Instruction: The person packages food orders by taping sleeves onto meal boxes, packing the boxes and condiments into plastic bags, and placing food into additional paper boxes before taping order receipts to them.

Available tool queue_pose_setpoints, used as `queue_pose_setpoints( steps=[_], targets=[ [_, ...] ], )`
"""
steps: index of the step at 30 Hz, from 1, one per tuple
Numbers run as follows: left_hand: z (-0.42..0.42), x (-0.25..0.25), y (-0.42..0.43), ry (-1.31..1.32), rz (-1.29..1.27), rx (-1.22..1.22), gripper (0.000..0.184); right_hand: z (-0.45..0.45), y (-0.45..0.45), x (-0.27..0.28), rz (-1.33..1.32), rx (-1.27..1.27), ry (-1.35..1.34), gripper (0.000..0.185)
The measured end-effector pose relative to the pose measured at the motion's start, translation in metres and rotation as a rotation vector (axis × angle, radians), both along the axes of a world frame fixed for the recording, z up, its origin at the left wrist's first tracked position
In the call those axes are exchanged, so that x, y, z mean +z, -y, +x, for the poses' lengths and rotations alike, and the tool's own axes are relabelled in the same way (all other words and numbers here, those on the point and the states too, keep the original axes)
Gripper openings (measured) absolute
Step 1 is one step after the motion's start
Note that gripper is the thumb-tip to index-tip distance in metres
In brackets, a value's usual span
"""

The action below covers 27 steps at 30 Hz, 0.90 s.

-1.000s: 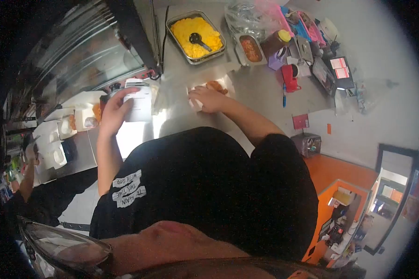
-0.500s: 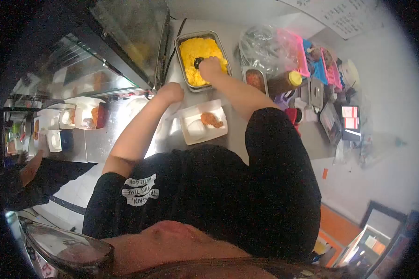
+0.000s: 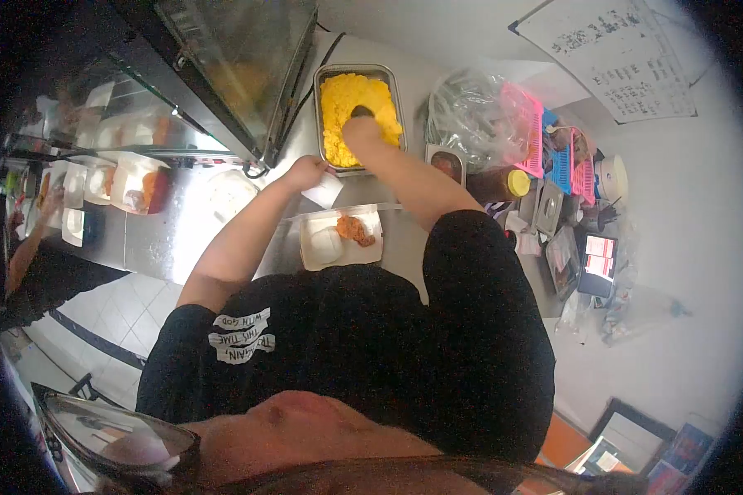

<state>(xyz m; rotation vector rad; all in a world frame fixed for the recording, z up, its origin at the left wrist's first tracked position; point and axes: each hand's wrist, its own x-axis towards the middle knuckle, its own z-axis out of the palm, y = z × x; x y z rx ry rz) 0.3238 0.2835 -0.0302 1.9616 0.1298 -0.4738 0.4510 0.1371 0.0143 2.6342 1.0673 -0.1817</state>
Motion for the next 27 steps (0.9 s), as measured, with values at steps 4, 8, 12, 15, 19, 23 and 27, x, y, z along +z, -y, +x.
queue_pose_setpoints(
  steps=[4, 8, 12, 15, 19, 23, 27],
  targets=[
    [-0.005, 0.008, 0.004, -0.039, 0.009, 0.045, 0.032, -0.020, -0.004, 0.021, 0.096, -0.062, -0.184, 0.022],
    [-0.008, 0.026, 0.003, 0.020, 0.130, 0.017, 0.031, 0.045, 0.032, -0.015, 0.031, 0.135, -0.220, 0.023],
    [-0.038, 0.104, -0.001, 0.196, 0.269, 0.051, 0.026, 0.062, 0.064, -0.011, 0.178, 0.084, -0.173, 0.023],
    [-0.084, 0.167, -0.005, 0.519, 0.328, 0.194, 0.021, 0.041, 0.081, 0.042, 0.810, -0.541, -0.534, 0.028],
    [-0.154, 0.205, -0.026, 0.514, 0.237, 0.329, 0.024, -0.015, 0.109, 0.121, 1.019, -0.541, -0.622, 0.025],
    [-0.208, 0.192, -0.054, 0.093, 0.239, 0.120, 0.023, -0.082, 0.159, 0.162, 1.132, -0.541, -1.023, 0.019],
    [-0.227, 0.124, -0.063, -0.232, 0.570, -0.417, 0.060, -0.175, 0.186, 0.171, 1.145, -0.604, -1.175, 0.019]
  ],
)
